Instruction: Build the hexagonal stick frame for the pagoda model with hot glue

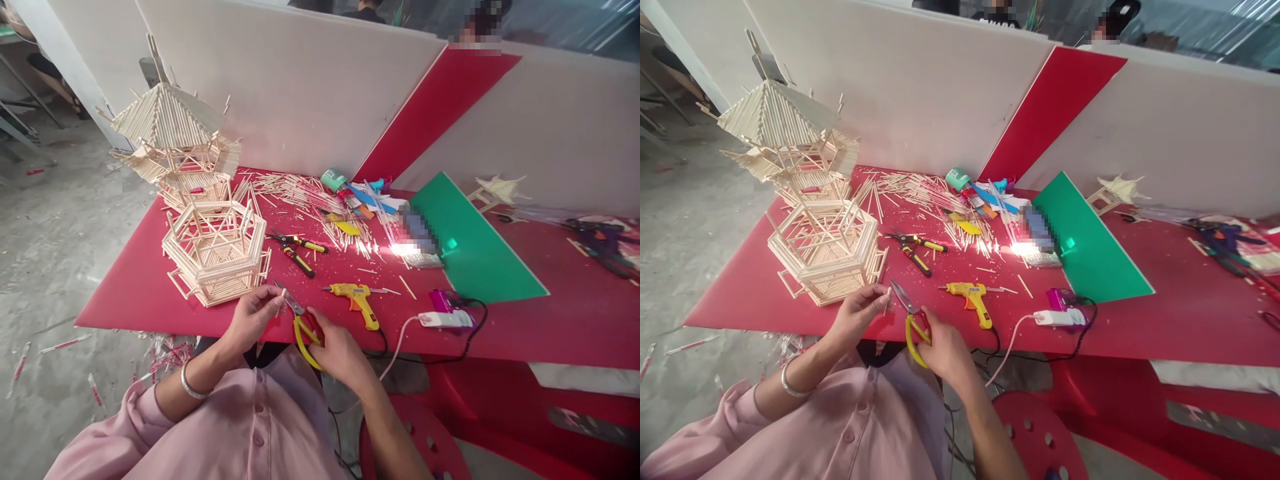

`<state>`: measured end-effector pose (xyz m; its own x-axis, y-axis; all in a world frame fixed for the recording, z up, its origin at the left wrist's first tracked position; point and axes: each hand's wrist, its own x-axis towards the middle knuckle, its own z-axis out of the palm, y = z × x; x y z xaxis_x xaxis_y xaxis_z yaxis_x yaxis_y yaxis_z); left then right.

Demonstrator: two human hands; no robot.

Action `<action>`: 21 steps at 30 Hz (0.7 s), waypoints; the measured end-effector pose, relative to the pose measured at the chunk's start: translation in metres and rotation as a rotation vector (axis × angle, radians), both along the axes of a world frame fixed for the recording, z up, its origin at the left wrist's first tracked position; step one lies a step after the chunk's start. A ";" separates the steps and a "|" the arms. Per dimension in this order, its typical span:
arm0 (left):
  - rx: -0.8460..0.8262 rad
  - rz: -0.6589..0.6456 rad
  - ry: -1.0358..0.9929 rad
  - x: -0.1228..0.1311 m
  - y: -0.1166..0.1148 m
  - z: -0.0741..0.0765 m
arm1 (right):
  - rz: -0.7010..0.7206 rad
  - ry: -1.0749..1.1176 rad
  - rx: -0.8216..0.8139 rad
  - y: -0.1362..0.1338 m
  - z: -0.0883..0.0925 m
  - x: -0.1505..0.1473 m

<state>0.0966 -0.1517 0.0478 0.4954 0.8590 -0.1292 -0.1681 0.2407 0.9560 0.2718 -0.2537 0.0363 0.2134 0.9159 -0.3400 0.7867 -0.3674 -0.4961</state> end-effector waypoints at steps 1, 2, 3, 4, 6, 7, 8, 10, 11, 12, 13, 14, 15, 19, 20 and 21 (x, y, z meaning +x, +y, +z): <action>-0.006 0.006 -0.002 0.000 0.000 0.000 | -0.043 0.163 0.029 0.001 -0.003 0.004; -0.010 0.013 -0.006 0.000 0.000 0.000 | -0.083 0.323 0.070 0.002 -0.006 0.007; -0.014 0.019 -0.011 0.000 0.000 0.000 | -0.121 0.457 0.121 0.002 -0.009 0.009; -0.017 0.023 -0.014 0.000 0.000 -0.001 | -0.157 0.556 0.180 0.002 -0.010 0.010; -0.019 0.025 -0.014 0.001 0.001 -0.002 | -0.218 0.648 0.290 0.000 -0.011 0.009; -0.014 0.024 -0.014 0.002 0.001 -0.002 | -0.236 0.660 0.327 -0.001 -0.010 0.008; -0.004 0.022 -0.014 0.003 0.001 -0.003 | -0.245 0.664 0.351 -0.003 -0.008 0.006; 0.029 0.020 -0.012 0.004 0.002 -0.003 | -0.236 0.650 0.355 -0.005 -0.002 0.003; 0.048 0.023 -0.012 0.005 0.002 -0.003 | -0.220 0.623 0.337 -0.006 0.002 0.001; 0.066 0.027 -0.009 0.006 0.002 -0.003 | -0.200 0.577 0.315 -0.006 0.005 -0.001; 0.083 0.033 -0.003 0.006 0.002 -0.003 | -0.179 0.518 0.291 -0.006 0.008 -0.002; 0.098 0.041 0.007 0.006 0.002 -0.003 | -0.161 0.454 0.269 -0.006 0.011 -0.004; 0.111 0.048 0.017 0.007 0.002 -0.003 | -0.146 0.394 0.258 -0.006 0.013 -0.005; 0.168 0.059 0.071 0.007 0.002 -0.004 | -0.076 0.222 0.357 -0.007 0.013 -0.012; 0.195 0.055 0.088 0.007 0.001 -0.004 | -0.050 0.183 0.388 -0.008 0.013 -0.013; 0.230 0.050 0.109 0.007 0.001 -0.004 | -0.024 0.145 0.408 -0.008 0.012 -0.014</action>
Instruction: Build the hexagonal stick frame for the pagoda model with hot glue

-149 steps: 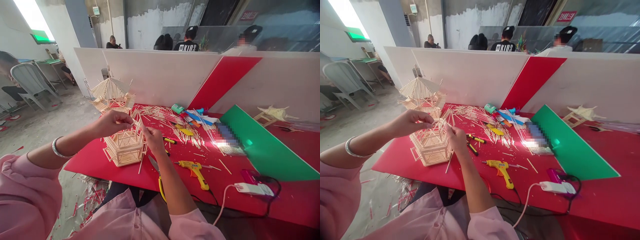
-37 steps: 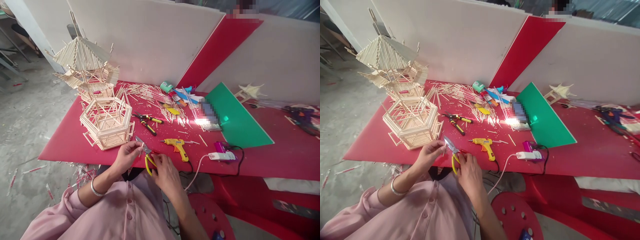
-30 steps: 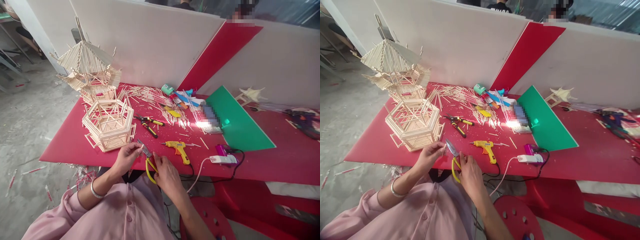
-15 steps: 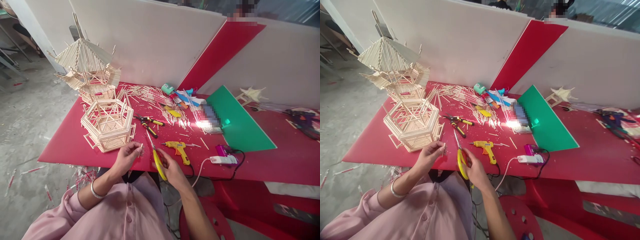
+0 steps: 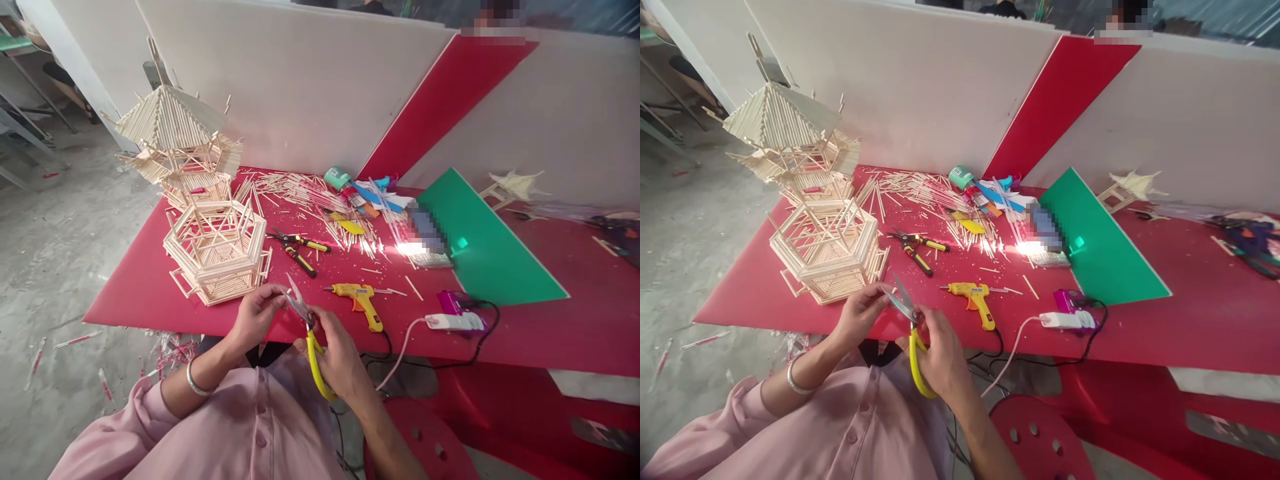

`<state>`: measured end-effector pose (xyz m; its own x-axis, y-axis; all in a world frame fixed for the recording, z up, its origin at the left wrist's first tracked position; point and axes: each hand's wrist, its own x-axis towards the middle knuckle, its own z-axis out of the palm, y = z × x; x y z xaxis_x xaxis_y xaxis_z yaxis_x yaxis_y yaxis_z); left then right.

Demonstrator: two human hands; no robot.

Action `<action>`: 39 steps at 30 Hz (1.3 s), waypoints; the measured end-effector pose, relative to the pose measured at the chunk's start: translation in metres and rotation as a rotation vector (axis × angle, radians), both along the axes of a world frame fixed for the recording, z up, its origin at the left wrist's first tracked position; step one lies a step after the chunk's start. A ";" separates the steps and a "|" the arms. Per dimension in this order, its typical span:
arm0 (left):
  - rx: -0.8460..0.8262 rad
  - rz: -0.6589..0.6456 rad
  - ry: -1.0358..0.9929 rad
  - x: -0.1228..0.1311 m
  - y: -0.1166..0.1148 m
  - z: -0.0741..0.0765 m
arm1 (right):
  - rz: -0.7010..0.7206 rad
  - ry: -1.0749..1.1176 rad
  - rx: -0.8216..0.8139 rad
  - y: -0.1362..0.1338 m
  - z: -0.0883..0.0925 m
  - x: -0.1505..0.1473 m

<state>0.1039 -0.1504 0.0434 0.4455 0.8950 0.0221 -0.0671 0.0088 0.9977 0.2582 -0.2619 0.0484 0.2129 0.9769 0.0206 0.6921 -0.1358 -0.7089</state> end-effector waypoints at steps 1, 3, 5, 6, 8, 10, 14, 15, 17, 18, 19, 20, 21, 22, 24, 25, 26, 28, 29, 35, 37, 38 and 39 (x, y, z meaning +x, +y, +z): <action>0.039 0.001 0.024 0.000 0.000 0.000 | 0.013 -0.040 0.007 0.000 0.000 0.000; 0.123 0.023 0.069 0.000 0.000 0.001 | 0.029 -0.099 -0.008 -0.001 0.000 0.001; 0.191 0.045 0.095 0.000 -0.001 0.003 | 0.040 -0.132 -0.037 0.000 0.001 0.002; 0.214 0.046 0.102 0.000 -0.001 0.003 | 0.044 -0.140 -0.047 0.000 0.002 0.002; 0.239 0.031 0.109 0.000 -0.001 0.005 | 0.047 -0.147 -0.052 0.001 0.003 0.002; 0.245 0.020 0.114 0.000 -0.002 0.005 | 0.045 -0.144 -0.046 0.001 0.003 0.000; 0.238 0.023 0.117 0.000 -0.004 0.005 | 0.044 -0.130 -0.041 0.001 0.003 -0.003; 0.239 0.024 0.120 0.000 -0.004 0.005 | 0.043 -0.126 -0.045 0.000 0.003 -0.004; 0.258 0.024 0.133 -0.001 -0.004 0.004 | 0.043 -0.122 -0.061 0.000 0.004 -0.005; 0.274 0.022 0.143 -0.002 -0.003 0.004 | 0.044 -0.125 -0.068 0.000 0.004 -0.005; 0.293 0.020 0.153 -0.002 -0.003 0.003 | 0.045 -0.132 -0.073 0.000 0.004 -0.004; 0.313 0.016 0.161 -0.003 -0.002 0.003 | 0.046 -0.140 -0.076 0.000 0.004 -0.004; 0.331 0.012 0.167 -0.003 -0.002 0.002 | 0.048 -0.149 -0.078 0.000 0.004 -0.004; 0.345 0.010 0.171 -0.004 -0.002 0.002 | 0.050 -0.157 -0.079 0.000 0.004 -0.003; 0.367 0.005 0.173 -0.004 -0.001 0.001 | 0.054 -0.167 -0.079 0.000 0.004 -0.003; 0.377 0.003 0.174 -0.004 -0.001 0.001 | 0.055 -0.167 -0.077 0.000 0.004 -0.003; 0.387 0.002 0.177 -0.005 -0.002 0.001 | 0.057 -0.164 -0.076 0.000 0.004 -0.003; 0.408 0.003 0.185 -0.005 -0.002 0.001 | 0.059 -0.160 -0.072 0.000 0.004 -0.004; 0.418 0.006 0.191 -0.004 -0.002 0.000 | 0.057 -0.160 -0.068 0.000 0.004 -0.004; 0.451 0.030 0.214 -0.003 -0.004 -0.002 | 0.024 -0.138 -0.043 0.001 0.000 -0.011; 0.466 0.027 0.230 -0.002 -0.005 -0.002 | 0.014 -0.113 -0.034 0.002 -0.002 -0.013; 0.469 0.025 0.239 -0.002 -0.005 -0.001 | 0.011 -0.096 -0.030 0.002 -0.004 -0.013; 0.467 0.022 0.247 -0.002 -0.005 -0.001 | 0.008 -0.077 -0.026 0.001 -0.006 -0.013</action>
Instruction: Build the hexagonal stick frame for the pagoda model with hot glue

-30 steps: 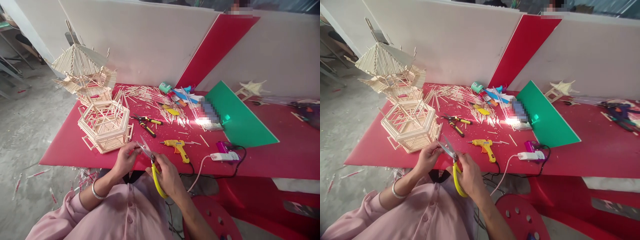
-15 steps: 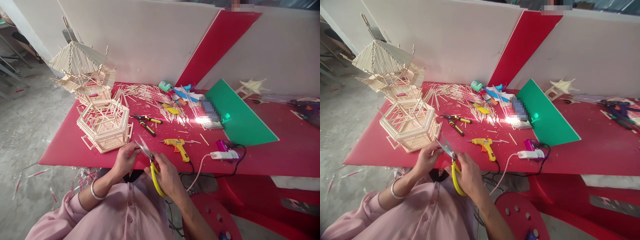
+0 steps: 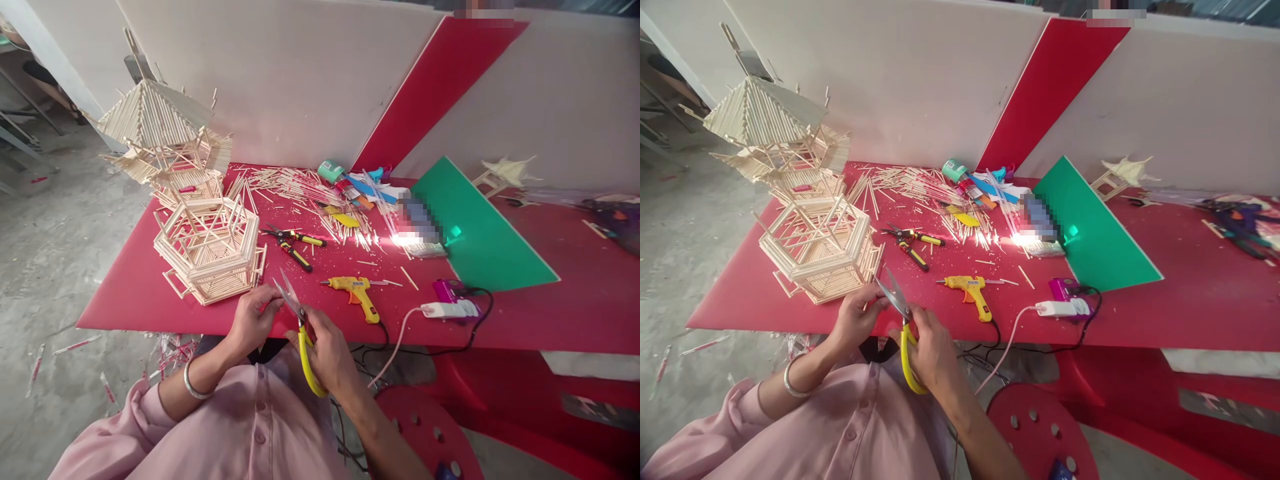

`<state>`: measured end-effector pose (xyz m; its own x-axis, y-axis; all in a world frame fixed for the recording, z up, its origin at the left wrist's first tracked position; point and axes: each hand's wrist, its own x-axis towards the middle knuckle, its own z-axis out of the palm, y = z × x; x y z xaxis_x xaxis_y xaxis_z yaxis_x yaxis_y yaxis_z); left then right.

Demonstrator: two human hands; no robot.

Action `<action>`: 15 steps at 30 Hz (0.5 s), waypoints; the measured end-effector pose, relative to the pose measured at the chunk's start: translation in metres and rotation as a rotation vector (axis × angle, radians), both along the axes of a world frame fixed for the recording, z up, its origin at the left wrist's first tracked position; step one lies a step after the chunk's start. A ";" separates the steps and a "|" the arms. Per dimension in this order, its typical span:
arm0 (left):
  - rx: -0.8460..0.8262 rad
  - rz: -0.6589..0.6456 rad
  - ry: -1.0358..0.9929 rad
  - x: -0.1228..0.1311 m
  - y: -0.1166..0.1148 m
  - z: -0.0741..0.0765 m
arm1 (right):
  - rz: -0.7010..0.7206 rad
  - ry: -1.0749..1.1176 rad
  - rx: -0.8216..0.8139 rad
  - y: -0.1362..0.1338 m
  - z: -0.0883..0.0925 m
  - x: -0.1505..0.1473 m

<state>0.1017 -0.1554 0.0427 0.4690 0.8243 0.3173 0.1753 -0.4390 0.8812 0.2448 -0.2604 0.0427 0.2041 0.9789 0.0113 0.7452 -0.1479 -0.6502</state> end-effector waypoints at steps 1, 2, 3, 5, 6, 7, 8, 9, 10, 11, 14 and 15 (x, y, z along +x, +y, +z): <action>-0.008 -0.001 0.006 0.000 0.000 0.000 | -0.003 0.017 0.002 0.000 -0.002 0.000; -0.022 -0.003 0.011 0.000 0.000 0.001 | -0.008 0.028 0.003 -0.001 -0.004 0.001; -0.041 -0.006 0.016 0.000 -0.001 0.001 | -0.013 0.033 -0.001 -0.001 -0.007 0.001; -0.093 -0.007 0.027 0.000 -0.002 0.000 | -0.028 0.030 -0.018 -0.003 -0.011 0.002; -0.124 -0.007 0.030 0.000 -0.003 -0.001 | -0.035 0.026 -0.030 -0.004 -0.013 0.003; -0.157 -0.005 0.028 0.001 -0.004 -0.002 | -0.043 0.023 -0.043 -0.005 -0.014 0.003; -0.192 -0.003 0.024 0.001 -0.005 -0.004 | -0.050 0.023 -0.055 -0.006 -0.015 0.003; -0.226 0.001 0.017 0.001 -0.006 -0.005 | -0.055 0.026 -0.067 -0.007 -0.016 0.003; -0.261 0.003 0.011 0.001 -0.007 -0.006 | -0.056 0.030 -0.078 -0.008 -0.016 0.003; -0.294 0.004 0.006 0.001 -0.008 -0.007 | -0.056 0.036 -0.088 -0.008 -0.016 0.003; -0.370 0.011 -0.003 0.002 -0.009 -0.009 | -0.049 0.049 -0.107 -0.009 -0.016 0.004; -0.389 0.013 -0.008 0.002 -0.009 -0.010 | -0.046 0.051 -0.108 -0.010 -0.016 0.004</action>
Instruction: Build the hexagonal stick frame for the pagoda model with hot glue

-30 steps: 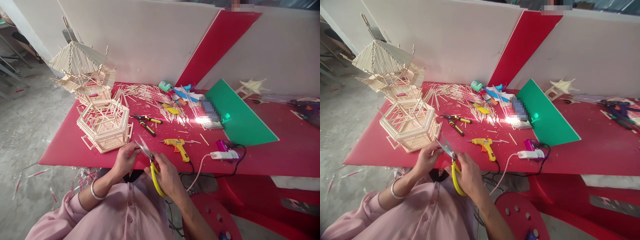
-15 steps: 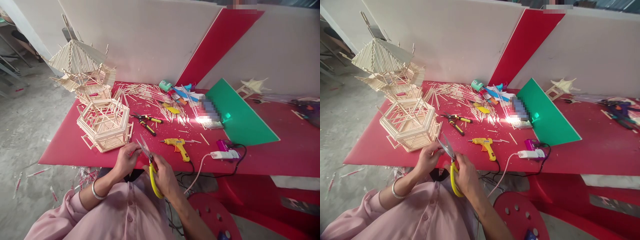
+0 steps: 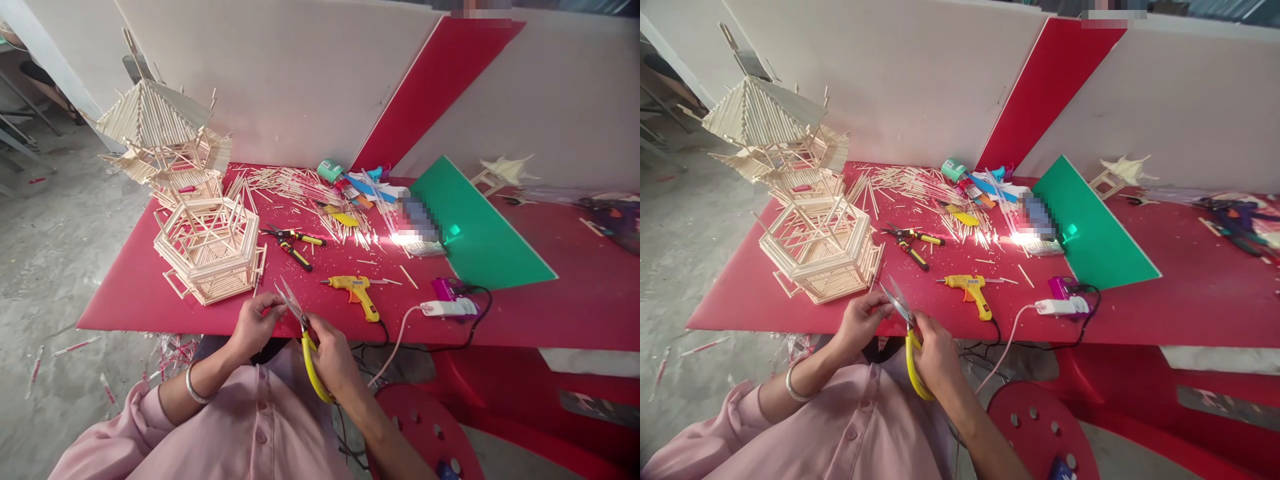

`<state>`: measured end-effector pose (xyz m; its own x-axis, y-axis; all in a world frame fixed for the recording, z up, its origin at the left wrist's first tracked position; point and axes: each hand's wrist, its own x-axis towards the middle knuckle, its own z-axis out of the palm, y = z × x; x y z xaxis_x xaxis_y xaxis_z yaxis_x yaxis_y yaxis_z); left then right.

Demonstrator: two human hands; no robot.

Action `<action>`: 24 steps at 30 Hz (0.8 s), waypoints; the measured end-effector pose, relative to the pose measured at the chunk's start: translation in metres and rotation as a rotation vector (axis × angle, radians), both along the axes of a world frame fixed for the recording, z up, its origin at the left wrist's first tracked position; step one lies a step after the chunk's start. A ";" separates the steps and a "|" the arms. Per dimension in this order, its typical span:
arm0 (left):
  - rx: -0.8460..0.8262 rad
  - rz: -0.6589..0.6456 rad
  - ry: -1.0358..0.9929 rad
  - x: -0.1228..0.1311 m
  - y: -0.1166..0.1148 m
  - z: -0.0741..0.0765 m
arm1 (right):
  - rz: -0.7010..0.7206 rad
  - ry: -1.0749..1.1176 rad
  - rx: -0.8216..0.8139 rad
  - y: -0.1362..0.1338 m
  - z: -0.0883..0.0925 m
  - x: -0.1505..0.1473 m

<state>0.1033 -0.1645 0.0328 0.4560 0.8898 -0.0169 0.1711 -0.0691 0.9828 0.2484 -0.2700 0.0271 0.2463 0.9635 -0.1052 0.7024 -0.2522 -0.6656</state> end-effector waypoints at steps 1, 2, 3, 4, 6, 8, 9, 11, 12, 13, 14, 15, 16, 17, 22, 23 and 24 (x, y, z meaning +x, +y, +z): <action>-0.021 0.002 -0.006 0.000 0.000 0.000 | 0.002 0.001 0.000 0.000 0.000 0.000; -0.047 0.004 -0.015 0.000 0.000 0.000 | 0.004 0.000 0.001 0.000 0.000 0.000; -0.078 0.005 -0.023 -0.001 -0.001 0.000 | 0.005 -0.002 0.002 -0.001 0.001 -0.001; -0.114 0.005 -0.032 -0.001 -0.001 0.000 | 0.003 -0.008 0.004 -0.001 0.001 -0.001; -0.191 0.003 -0.050 -0.002 -0.002 0.000 | -0.006 -0.026 0.010 -0.002 0.002 -0.003; -0.264 0.003 -0.079 -0.002 -0.002 0.001 | -0.011 -0.042 0.017 -0.002 0.003 -0.004; -0.296 0.004 -0.097 -0.002 -0.002 0.001 | -0.012 -0.046 0.018 -0.002 0.004 -0.005; -0.347 0.012 -0.132 -0.003 -0.002 0.001 | -0.014 -0.044 0.015 -0.003 0.005 -0.006; -0.364 0.015 -0.147 -0.003 -0.002 0.000 | -0.015 -0.038 0.012 -0.003 0.006 -0.006; -0.379 0.018 -0.158 -0.003 -0.002 0.000 | -0.017 -0.030 0.008 -0.003 0.006 -0.006; -0.392 0.018 -0.167 -0.002 -0.002 0.001 | -0.019 -0.020 0.006 -0.004 0.007 -0.007; -0.404 0.018 -0.174 -0.002 -0.002 0.001 | -0.024 -0.007 0.006 -0.004 0.006 -0.007; -0.417 0.017 -0.181 -0.002 -0.002 0.001 | -0.029 0.006 0.006 -0.004 0.006 -0.007; -0.428 0.018 -0.187 -0.002 -0.003 0.002 | -0.034 0.019 0.008 -0.004 0.006 -0.008; -0.411 0.011 -0.174 -0.002 -0.003 0.002 | -0.053 0.049 0.035 -0.005 0.006 -0.012; -0.390 -0.006 -0.155 -0.004 -0.002 0.002 | -0.059 0.047 0.042 -0.005 0.007 -0.012; -0.357 -0.034 -0.125 -0.005 0.000 0.002 | -0.065 0.041 0.046 -0.005 0.008 -0.012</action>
